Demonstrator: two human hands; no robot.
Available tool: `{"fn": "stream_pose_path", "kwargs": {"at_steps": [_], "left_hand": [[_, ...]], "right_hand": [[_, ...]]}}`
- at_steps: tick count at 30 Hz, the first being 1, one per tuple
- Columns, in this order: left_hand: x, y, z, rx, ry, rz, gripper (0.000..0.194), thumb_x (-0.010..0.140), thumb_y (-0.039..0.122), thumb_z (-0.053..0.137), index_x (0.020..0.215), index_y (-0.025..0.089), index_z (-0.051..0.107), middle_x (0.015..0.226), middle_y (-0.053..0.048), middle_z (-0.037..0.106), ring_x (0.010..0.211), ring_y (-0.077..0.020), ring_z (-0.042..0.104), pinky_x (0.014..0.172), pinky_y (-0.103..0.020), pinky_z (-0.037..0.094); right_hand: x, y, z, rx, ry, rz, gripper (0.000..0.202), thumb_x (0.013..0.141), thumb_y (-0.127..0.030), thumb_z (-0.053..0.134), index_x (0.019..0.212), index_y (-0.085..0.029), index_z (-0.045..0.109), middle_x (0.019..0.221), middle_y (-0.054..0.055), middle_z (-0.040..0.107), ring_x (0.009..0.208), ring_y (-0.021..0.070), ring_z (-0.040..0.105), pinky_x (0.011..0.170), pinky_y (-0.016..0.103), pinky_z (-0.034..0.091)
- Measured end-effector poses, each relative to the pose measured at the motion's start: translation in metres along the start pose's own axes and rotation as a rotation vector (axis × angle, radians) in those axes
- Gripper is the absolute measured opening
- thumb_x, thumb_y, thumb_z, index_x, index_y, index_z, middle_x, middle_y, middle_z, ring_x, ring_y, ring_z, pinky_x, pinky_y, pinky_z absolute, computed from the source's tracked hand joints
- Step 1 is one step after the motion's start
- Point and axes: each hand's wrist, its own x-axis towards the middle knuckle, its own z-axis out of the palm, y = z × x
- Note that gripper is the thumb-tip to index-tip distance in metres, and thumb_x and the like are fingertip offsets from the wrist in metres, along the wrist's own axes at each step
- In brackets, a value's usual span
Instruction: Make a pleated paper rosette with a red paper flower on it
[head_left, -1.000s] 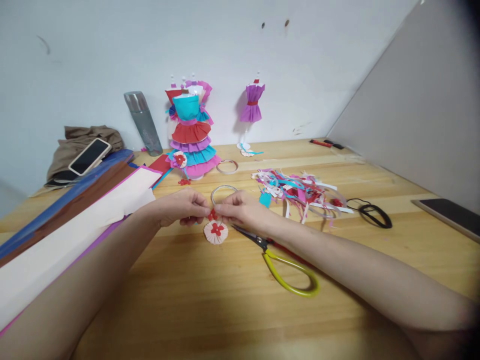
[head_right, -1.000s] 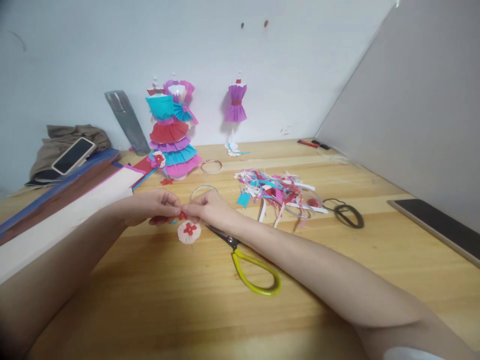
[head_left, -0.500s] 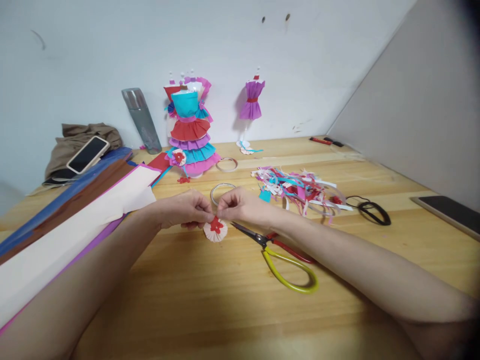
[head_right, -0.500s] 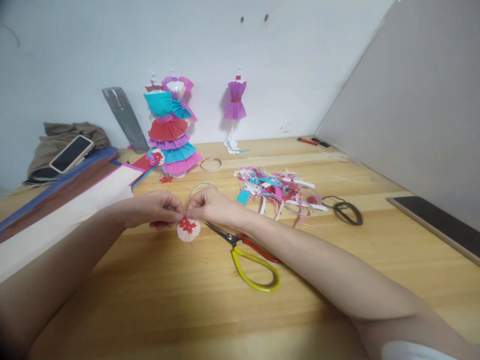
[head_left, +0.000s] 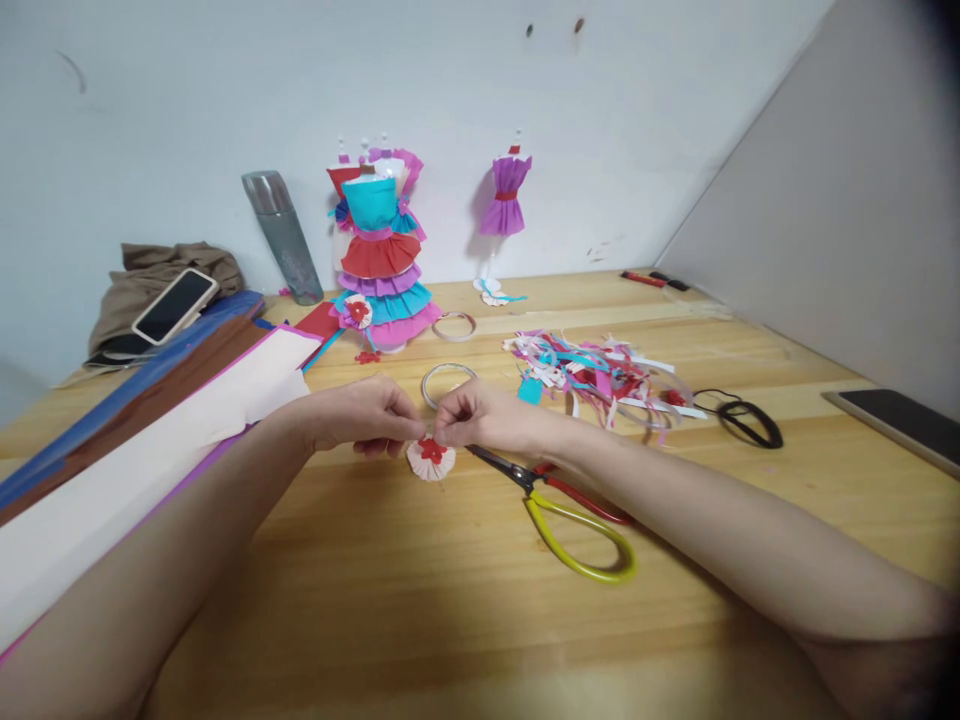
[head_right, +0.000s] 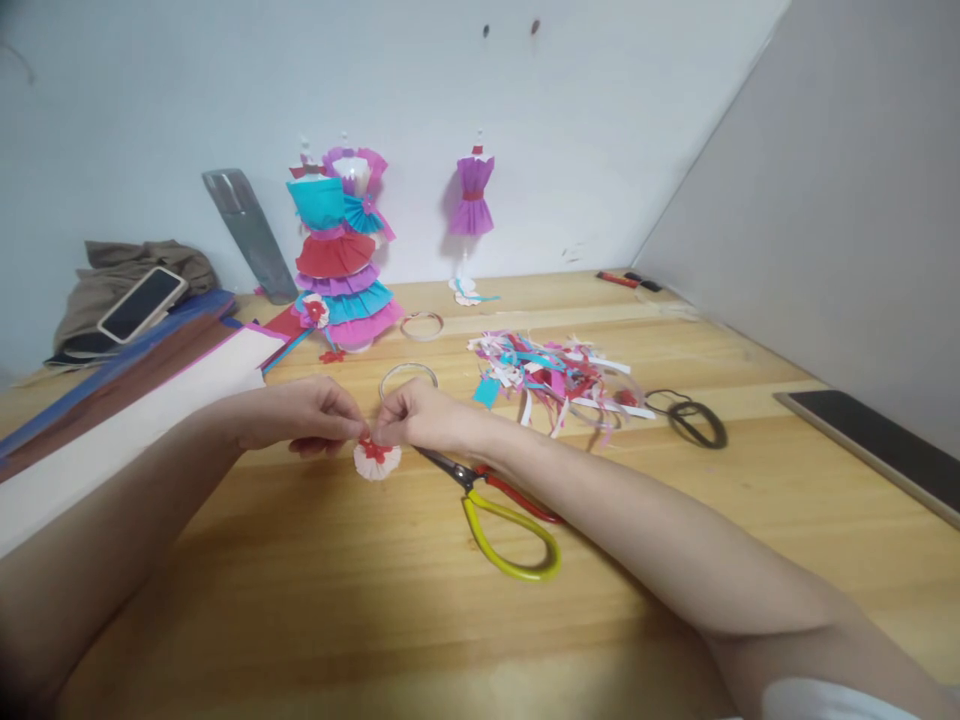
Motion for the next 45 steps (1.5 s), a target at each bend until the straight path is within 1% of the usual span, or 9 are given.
{"fn": "stream_pose_path", "kwargs": {"at_steps": [4, 11, 19, 24, 29, 32, 35, 40, 45], "left_hand": [[0.002, -0.003, -0.001, 0.012, -0.034, -0.004, 0.021, 0.074, 0.031, 0.061, 0.060, 0.015, 0.058, 0.046, 0.004, 0.047, 0.040, -0.0055, 0.036, 0.040, -0.019, 0.025], [0.004, 0.001, 0.003, 0.029, -0.004, -0.045, 0.017, 0.071, 0.025, 0.059, 0.057, 0.016, 0.055, 0.045, 0.005, 0.046, 0.040, -0.0057, 0.036, 0.041, -0.019, 0.024], [0.002, -0.003, 0.003, 0.068, 0.005, -0.047, 0.016, 0.071, 0.024, 0.056, 0.057, 0.017, 0.054, 0.044, 0.005, 0.045, 0.041, -0.0065, 0.035, 0.042, -0.020, 0.023], [0.005, -0.003, 0.005, 0.120, 0.002, -0.040, 0.017, 0.072, 0.028, 0.056, 0.059, 0.017, 0.056, 0.043, 0.004, 0.044, 0.041, -0.0074, 0.035, 0.042, -0.021, 0.024], [0.010, -0.005, 0.009, 0.208, 0.107, -0.074, 0.016, 0.069, 0.030, 0.055, 0.065, 0.016, 0.061, 0.045, 0.004, 0.045, 0.043, -0.0090, 0.037, 0.044, -0.023, 0.026], [0.011, -0.004, 0.012, 0.294, 0.165, -0.060, 0.020, 0.070, 0.034, 0.055, 0.062, 0.016, 0.059, 0.048, 0.004, 0.043, 0.048, -0.0097, 0.037, 0.046, -0.024, 0.025], [0.010, 0.002, 0.016, 0.403, 0.209, -0.095, 0.025, 0.070, 0.039, 0.056, 0.059, 0.017, 0.056, 0.054, 0.004, 0.040, 0.054, -0.0100, 0.035, 0.049, -0.025, 0.023], [0.007, 0.013, 0.024, 0.509, 0.229, -0.139, 0.027, 0.068, 0.036, 0.061, 0.054, 0.017, 0.049, 0.056, 0.004, 0.040, 0.058, -0.0102, 0.036, 0.052, -0.026, 0.022], [0.007, 0.015, 0.028, 0.562, 0.238, -0.139, 0.025, 0.067, 0.033, 0.062, 0.053, 0.017, 0.048, 0.057, 0.003, 0.043, 0.058, -0.0104, 0.038, 0.052, -0.026, 0.020]], "right_hand": [[-0.001, -0.003, 0.001, -0.014, -0.039, 0.041, 0.008, 0.060, -0.021, 0.066, 0.056, -0.014, 0.065, 0.052, -0.004, 0.056, 0.053, 0.0079, 0.045, 0.054, 0.023, 0.031], [0.002, -0.001, 0.002, -0.136, 0.036, 0.072, 0.011, 0.064, -0.012, 0.062, 0.054, -0.014, 0.063, 0.047, -0.006, 0.048, 0.049, 0.0062, 0.037, 0.054, 0.023, 0.029], [0.001, -0.002, 0.003, -0.243, 0.058, 0.065, 0.012, 0.065, -0.008, 0.060, 0.055, -0.014, 0.062, 0.046, -0.007, 0.045, 0.049, 0.0065, 0.036, 0.054, 0.022, 0.029], [0.000, -0.002, 0.002, -0.264, 0.049, 0.057, 0.012, 0.065, -0.009, 0.059, 0.054, -0.015, 0.060, 0.046, -0.008, 0.044, 0.048, 0.0065, 0.034, 0.052, 0.023, 0.027], [0.001, 0.000, 0.002, -0.306, 0.042, 0.040, 0.012, 0.067, -0.011, 0.060, 0.055, -0.014, 0.061, 0.047, -0.007, 0.043, 0.050, 0.0068, 0.035, 0.053, 0.023, 0.027], [0.003, 0.004, 0.002, -0.324, 0.043, 0.021, 0.013, 0.069, -0.011, 0.060, 0.056, -0.014, 0.062, 0.046, -0.008, 0.042, 0.049, 0.0064, 0.034, 0.053, 0.023, 0.027], [0.003, 0.006, 0.002, -0.340, 0.050, 0.018, 0.011, 0.068, -0.010, 0.060, 0.058, -0.013, 0.063, 0.048, -0.007, 0.044, 0.049, 0.0064, 0.035, 0.052, 0.022, 0.027], [0.002, 0.004, 0.001, -0.328, 0.040, 0.019, 0.010, 0.068, -0.011, 0.059, 0.058, -0.014, 0.063, 0.047, -0.007, 0.043, 0.048, 0.0065, 0.034, 0.052, 0.023, 0.027], [0.001, 0.002, 0.000, -0.355, 0.046, 0.023, 0.016, 0.068, -0.009, 0.057, 0.053, -0.015, 0.058, 0.046, -0.007, 0.039, 0.048, 0.0067, 0.033, 0.053, 0.023, 0.028]]}}
